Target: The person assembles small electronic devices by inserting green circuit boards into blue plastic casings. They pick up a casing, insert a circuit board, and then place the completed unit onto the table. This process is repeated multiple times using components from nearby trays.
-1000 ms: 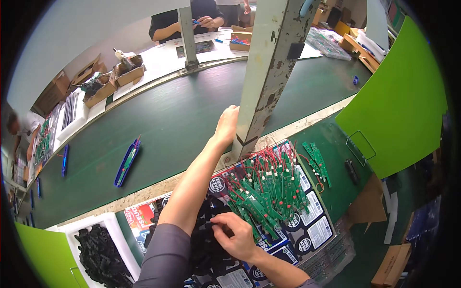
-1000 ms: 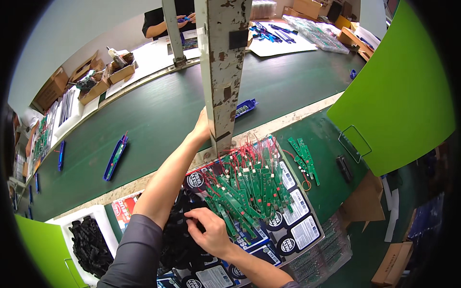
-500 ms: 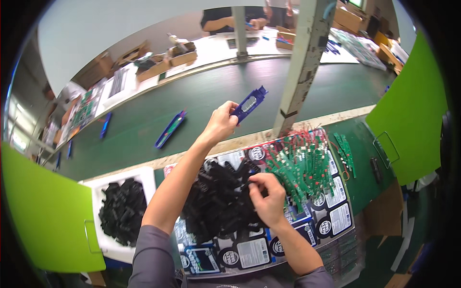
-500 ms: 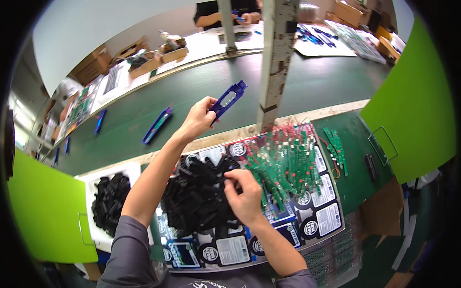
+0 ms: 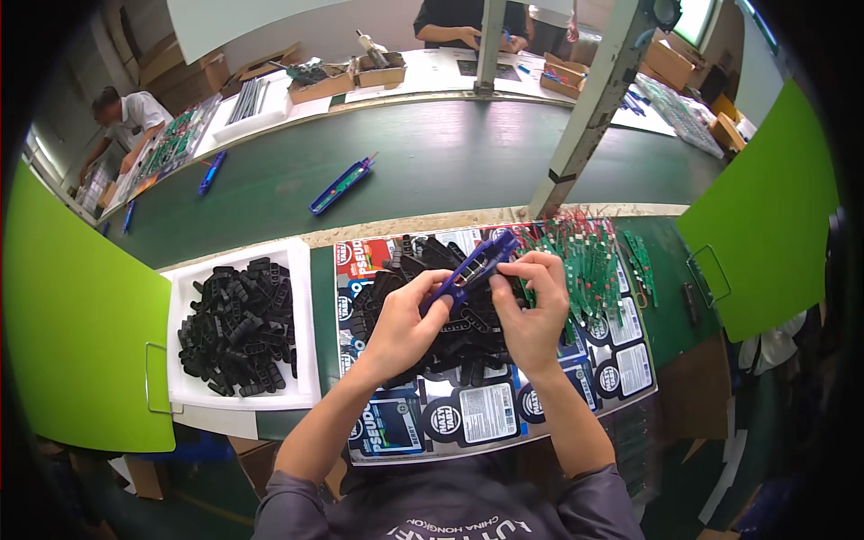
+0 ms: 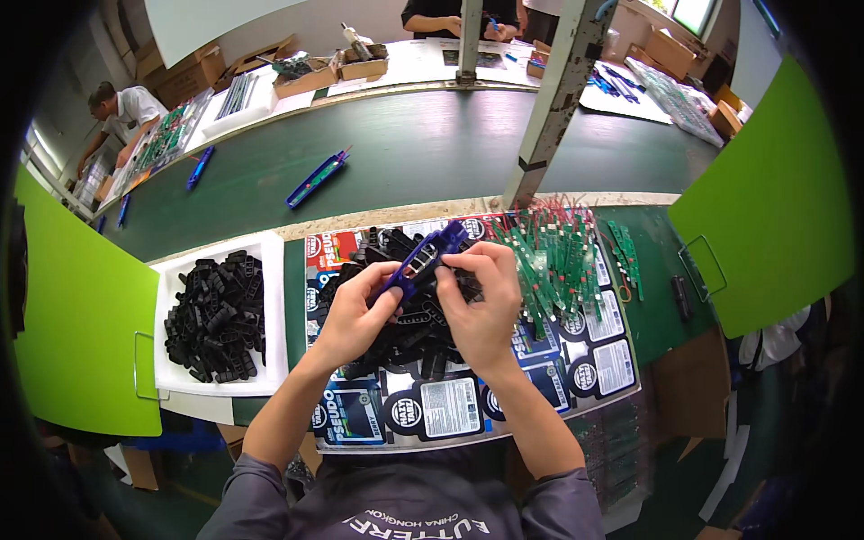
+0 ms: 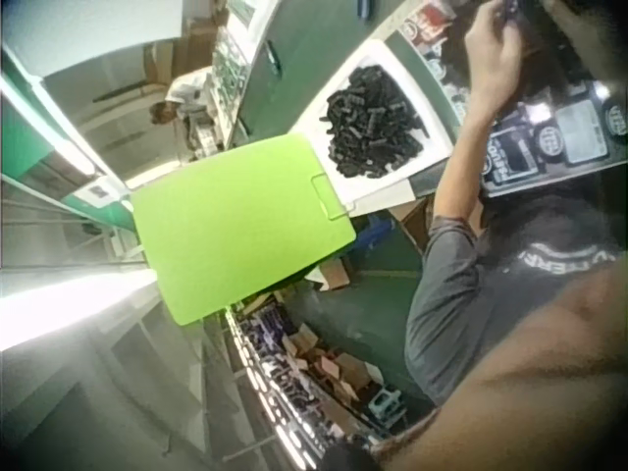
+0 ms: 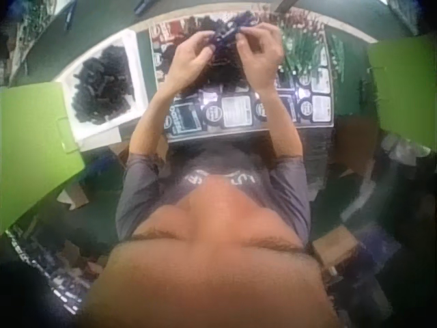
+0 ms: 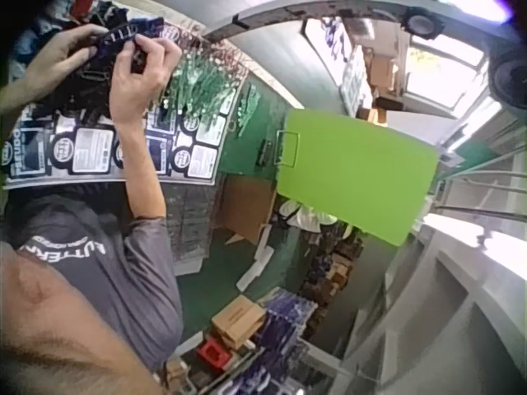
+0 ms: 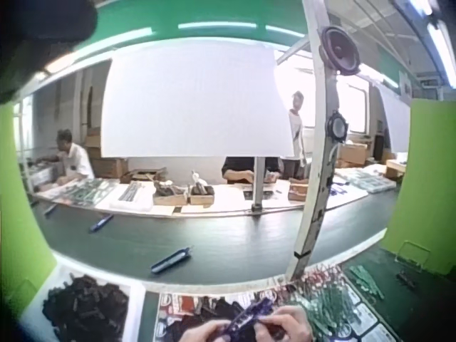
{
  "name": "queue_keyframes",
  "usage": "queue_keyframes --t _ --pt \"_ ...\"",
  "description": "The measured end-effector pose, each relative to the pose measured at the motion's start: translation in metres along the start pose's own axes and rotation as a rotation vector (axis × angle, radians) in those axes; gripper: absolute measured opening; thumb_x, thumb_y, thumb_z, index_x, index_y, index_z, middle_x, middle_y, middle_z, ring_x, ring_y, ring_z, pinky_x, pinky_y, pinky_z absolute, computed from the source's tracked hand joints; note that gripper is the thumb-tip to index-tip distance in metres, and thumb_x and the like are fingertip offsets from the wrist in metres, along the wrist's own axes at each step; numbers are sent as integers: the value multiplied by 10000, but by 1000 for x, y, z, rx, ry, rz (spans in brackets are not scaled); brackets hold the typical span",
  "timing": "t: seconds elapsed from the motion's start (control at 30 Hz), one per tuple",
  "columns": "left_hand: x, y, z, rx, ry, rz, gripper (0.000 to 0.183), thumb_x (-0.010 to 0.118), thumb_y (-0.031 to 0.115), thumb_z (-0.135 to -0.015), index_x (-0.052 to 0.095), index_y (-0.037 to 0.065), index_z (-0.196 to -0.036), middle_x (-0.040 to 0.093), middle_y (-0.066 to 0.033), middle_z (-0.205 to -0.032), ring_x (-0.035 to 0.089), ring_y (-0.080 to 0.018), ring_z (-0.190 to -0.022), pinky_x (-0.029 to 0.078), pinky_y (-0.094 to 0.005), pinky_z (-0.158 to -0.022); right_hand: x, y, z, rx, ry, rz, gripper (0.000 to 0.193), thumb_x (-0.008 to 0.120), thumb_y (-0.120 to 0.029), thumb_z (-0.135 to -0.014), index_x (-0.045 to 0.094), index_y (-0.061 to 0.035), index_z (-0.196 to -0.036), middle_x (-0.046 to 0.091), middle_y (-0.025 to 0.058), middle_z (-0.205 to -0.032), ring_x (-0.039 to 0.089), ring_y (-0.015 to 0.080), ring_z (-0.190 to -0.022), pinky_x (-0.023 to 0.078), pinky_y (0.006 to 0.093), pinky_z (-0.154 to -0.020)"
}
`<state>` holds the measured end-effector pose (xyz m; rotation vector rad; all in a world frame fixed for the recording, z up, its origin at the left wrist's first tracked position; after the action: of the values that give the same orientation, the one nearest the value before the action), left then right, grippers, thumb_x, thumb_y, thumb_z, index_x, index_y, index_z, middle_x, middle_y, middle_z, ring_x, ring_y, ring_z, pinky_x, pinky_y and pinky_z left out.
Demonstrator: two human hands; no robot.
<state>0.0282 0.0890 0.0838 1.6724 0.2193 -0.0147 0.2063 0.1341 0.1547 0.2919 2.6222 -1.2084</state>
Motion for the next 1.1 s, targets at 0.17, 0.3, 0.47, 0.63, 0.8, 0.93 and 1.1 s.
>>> queue_keyframes --t 0.17,0.3,0.47,0.63,0.8,0.93,1.1 --pt "9 10 11 69 5 -54 282 674 81 -1015 665 -47 -1266 706 -34 -970 632 -61 -864 525 -242 -748 3 -7 11 -104 25 221 185 857 -93 -813 770 -74 -975 567 73 -1009 543 260 -1001 404 401 -880" --pt "1 3 11 49 114 -89 236 729 138 -972 736 -32 -1137 761 -138 -878 717 -168 -780 555 -321 -715 8 -18 16 -160 12 369 248 877 -125 -800 752 -98 -1012 555 72 -1035 527 261 -1023 373 418 -901" --pt "-4 14 14 109 201 -215 167 762 115 -944 775 -8 -1056 776 -149 -857 753 -225 -717 569 -338 -665 2 0 15 29 111 140 555 882 -101 -779 640 -98 -1278 563 60 -1092 533 248 -1095 407 396 -934" --pt "-11 28 21 284 268 -370 172 788 75 -911 777 -2 -1064 779 -178 -905 775 -290 -766 591 -355 -684 20 36 14 335 -151 -83 584 881 -118 -803 629 -75 -1329 614 43 -1090 586 154 -979 455 315 -833" --pt "-23 -2 18 112 273 -230 164 756 52 -954 770 -7 -1107 754 -103 -816 666 -117 -670 513 -282 -621 8 65 16 300 -221 -248 417 840 -156 -884 695 -45 -1259 718 54 -1058 671 155 -937 501 293 -778" --pt "-45 -23 24 69 365 -76 166 737 73 -992 756 -15 -1131 693 -15 -764 597 -62 -658 449 -237 -585 -66 104 -15 191 -74 393 180 742 -150 -952 745 -2 -1054 741 138 -919 729 254 -784 563 392 -729" --pt "-50 -32 30 78 386 -38 180 736 100 -1003 742 -23 -1134 686 -16 -753 612 -65 -631 461 -231 -571 -81 149 -13 304 -236 714 213 778 -203 -912 731 -21 -1011 700 144 -859 695 347 -781 533 474 -727"
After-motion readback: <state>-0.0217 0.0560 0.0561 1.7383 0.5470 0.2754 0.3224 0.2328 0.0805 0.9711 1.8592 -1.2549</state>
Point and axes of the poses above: each hand's wrist, its own z-axis away from the middle knuckle, its own x-axis out of the palm, y = z × x, the point moved 10 cm from there along -z, towards the middle knuckle
